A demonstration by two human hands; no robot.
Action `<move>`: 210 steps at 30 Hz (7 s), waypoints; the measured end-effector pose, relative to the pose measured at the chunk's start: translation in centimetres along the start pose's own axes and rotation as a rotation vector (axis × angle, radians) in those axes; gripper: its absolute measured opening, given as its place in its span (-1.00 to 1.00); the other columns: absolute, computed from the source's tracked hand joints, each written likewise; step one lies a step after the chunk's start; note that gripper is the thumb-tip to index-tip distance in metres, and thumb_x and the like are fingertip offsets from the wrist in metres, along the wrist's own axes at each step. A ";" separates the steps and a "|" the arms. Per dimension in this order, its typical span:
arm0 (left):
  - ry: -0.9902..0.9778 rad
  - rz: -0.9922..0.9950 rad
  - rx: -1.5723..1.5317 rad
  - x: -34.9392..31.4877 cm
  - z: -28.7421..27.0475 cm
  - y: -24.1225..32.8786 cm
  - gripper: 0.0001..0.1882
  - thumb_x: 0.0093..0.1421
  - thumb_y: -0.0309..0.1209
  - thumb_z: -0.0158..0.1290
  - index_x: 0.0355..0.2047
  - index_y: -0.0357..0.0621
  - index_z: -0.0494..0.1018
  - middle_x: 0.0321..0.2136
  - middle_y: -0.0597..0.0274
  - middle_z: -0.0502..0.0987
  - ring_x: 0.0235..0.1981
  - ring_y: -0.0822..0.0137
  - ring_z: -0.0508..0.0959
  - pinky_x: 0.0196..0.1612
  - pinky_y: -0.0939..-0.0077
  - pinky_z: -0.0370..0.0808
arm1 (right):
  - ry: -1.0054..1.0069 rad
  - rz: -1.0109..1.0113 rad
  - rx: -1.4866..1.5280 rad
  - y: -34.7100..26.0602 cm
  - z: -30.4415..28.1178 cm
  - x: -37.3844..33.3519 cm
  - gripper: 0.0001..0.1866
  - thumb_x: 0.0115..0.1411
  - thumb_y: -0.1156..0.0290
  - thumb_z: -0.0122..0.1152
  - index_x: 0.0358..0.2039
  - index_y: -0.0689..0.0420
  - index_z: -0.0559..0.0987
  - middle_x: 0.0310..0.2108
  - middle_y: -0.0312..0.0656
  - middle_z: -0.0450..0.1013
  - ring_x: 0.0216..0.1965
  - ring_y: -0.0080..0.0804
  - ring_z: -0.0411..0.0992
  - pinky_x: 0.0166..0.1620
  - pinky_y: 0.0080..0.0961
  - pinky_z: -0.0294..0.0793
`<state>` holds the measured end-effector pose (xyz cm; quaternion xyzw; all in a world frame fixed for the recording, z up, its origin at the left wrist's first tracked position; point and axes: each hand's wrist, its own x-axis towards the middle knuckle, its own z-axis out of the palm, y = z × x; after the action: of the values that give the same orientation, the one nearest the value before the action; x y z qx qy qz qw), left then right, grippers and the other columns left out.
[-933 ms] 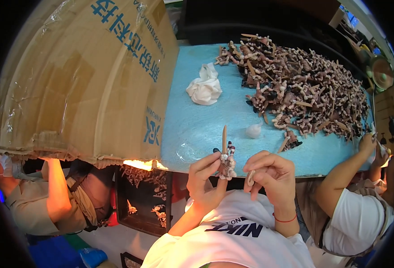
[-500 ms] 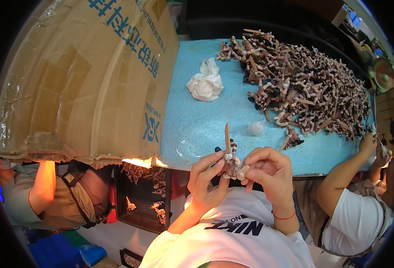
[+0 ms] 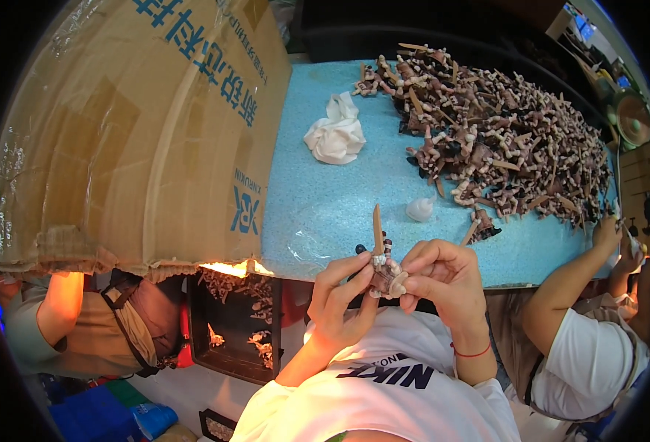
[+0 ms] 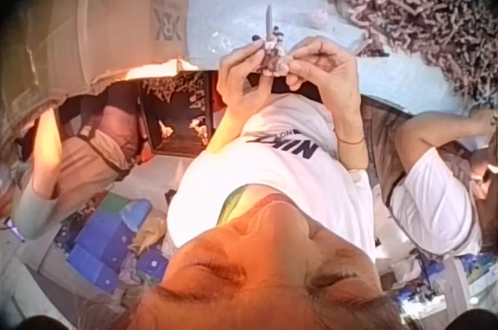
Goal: The person picks miniature parts from a box, applies adhesive to figurine bodies using a squeeze bottle, and attaches components together by hand to assemble the figurines.
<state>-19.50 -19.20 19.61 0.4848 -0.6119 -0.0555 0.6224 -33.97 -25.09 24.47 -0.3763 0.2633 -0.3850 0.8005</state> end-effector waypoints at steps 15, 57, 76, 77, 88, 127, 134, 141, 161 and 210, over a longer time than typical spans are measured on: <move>-0.051 -0.352 -0.418 0.9 -0.5 0.9 -0.46 -0.18 -0.82 -0.04 -0.11 -0.24 0.37 0.00 -0.13 0.20 -0.05 0.11 0.40 -0.08 0.40 0.42 | 0.115 -0.089 -0.114 0.6 0.9 -0.8 -0.91 -0.01 0.77 0.06 -0.45 0.41 0.39 -0.39 0.01 0.39 -0.44 -0.29 0.49 -0.40 -0.49 0.59; -0.235 -0.332 -0.217 2.6 -0.6 2.7 -0.58 -0.17 -0.55 0.14 -0.21 -0.32 0.42 -0.12 -0.13 0.37 -0.22 0.16 0.51 -0.22 0.48 0.47 | -0.042 -0.109 -0.421 -1.4 0.0 -0.5 -0.47 -0.11 0.74 0.11 -0.07 0.29 0.24 -0.39 -0.18 0.34 -0.36 -0.54 0.44 -0.42 -0.72 0.53; -0.297 -0.397 -0.362 2.8 -0.4 2.4 -0.54 -0.12 -0.63 0.07 -0.12 -0.31 0.38 -0.04 -0.09 0.30 -0.15 0.23 0.47 -0.19 0.51 0.46 | -0.022 -0.188 -0.481 -1.2 -0.2 -0.8 -0.48 -0.11 0.75 0.11 -0.06 0.31 0.27 -0.38 -0.16 0.35 -0.39 -0.53 0.44 -0.41 -0.69 0.53; -0.261 -0.480 -0.450 2.5 -0.2 2.3 -0.55 -0.09 -0.64 0.06 -0.10 -0.33 0.36 -0.05 -0.07 0.31 -0.14 0.24 0.46 -0.16 0.50 0.46 | -0.013 -0.188 -0.484 -1.2 -0.1 -0.7 -0.48 -0.10 0.75 0.12 -0.06 0.31 0.28 -0.38 -0.15 0.35 -0.40 -0.53 0.43 -0.42 -0.69 0.52; -0.118 -1.241 -1.725 2.2 0.3 1.0 -0.51 0.21 -0.29 -0.29 0.05 -0.43 0.13 -0.05 -0.14 0.32 0.00 0.03 0.36 0.05 0.18 0.30 | 0.294 -0.596 -1.113 -0.5 0.4 -1.6 -0.62 -0.21 0.58 0.33 -0.30 0.21 0.48 -0.30 -0.13 0.38 -0.35 -0.33 0.40 -0.44 -0.59 0.42; -0.315 -0.630 -0.643 1.3 0.2 2.4 -0.47 0.01 -0.37 0.15 0.00 -0.27 0.32 -0.03 -0.03 0.30 -0.10 0.24 0.42 -0.14 0.53 0.41 | 0.201 -0.469 -0.654 -0.2 1.1 -2.6 -0.42 -0.10 0.69 0.16 -0.02 0.21 0.22 -0.03 -0.06 0.23 -0.04 -0.34 0.25 -0.04 -0.48 0.26; -0.296 -0.528 -0.573 1.4 0.2 2.4 -0.51 0.02 -0.38 0.15 -0.03 -0.29 0.35 -0.03 -0.06 0.30 -0.12 0.26 0.43 -0.15 0.55 0.42 | 0.024 -0.301 -0.450 -0.4 0.7 -2.0 -0.44 -0.08 0.72 0.10 -0.01 0.28 0.20 0.01 -0.06 0.20 -0.02 -0.41 0.26 0.05 -0.46 0.25; -0.330 -0.365 -0.363 1.7 0.1 2.6 -0.54 0.00 -0.48 0.14 -0.05 -0.30 0.36 -0.08 -0.05 0.32 -0.23 0.28 0.49 -0.19 0.52 0.47 | -0.005 -0.274 -0.402 -0.4 0.3 -1.5 -0.43 -0.14 0.76 0.07 -0.03 0.30 0.20 -0.03 -0.05 0.24 -0.12 -0.44 0.32 0.00 -0.47 0.30; -0.358 -0.308 -0.109 3.1 0.1 4.2 -0.50 -0.16 -0.65 0.12 -0.11 -0.32 0.41 -0.12 -0.06 0.36 -0.30 0.27 0.50 -0.29 0.55 0.47 | -0.037 -0.394 -0.171 1.5 -0.9 -0.9 -0.34 -0.13 0.73 0.00 0.04 0.24 0.09 -0.03 0.13 0.20 -0.07 -0.26 0.32 -0.03 -0.41 0.38; -0.388 -0.210 -0.099 3.0 -1.2 6.0 -0.50 -0.13 -0.65 0.13 -0.09 -0.28 0.40 -0.10 -0.10 0.33 -0.23 0.17 0.48 -0.25 0.47 0.49 | -0.065 -0.485 -0.132 1.8 0.5 -2.6 -0.28 -0.16 0.75 -0.03 0.08 0.11 0.07 -0.02 0.07 0.19 -0.04 -0.27 0.30 0.00 -0.35 0.35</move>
<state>-20.89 -17.37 26.00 0.4951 -0.6628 -0.2423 0.5068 -34.37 -22.03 23.65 -0.4921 0.1638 -0.5354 0.6666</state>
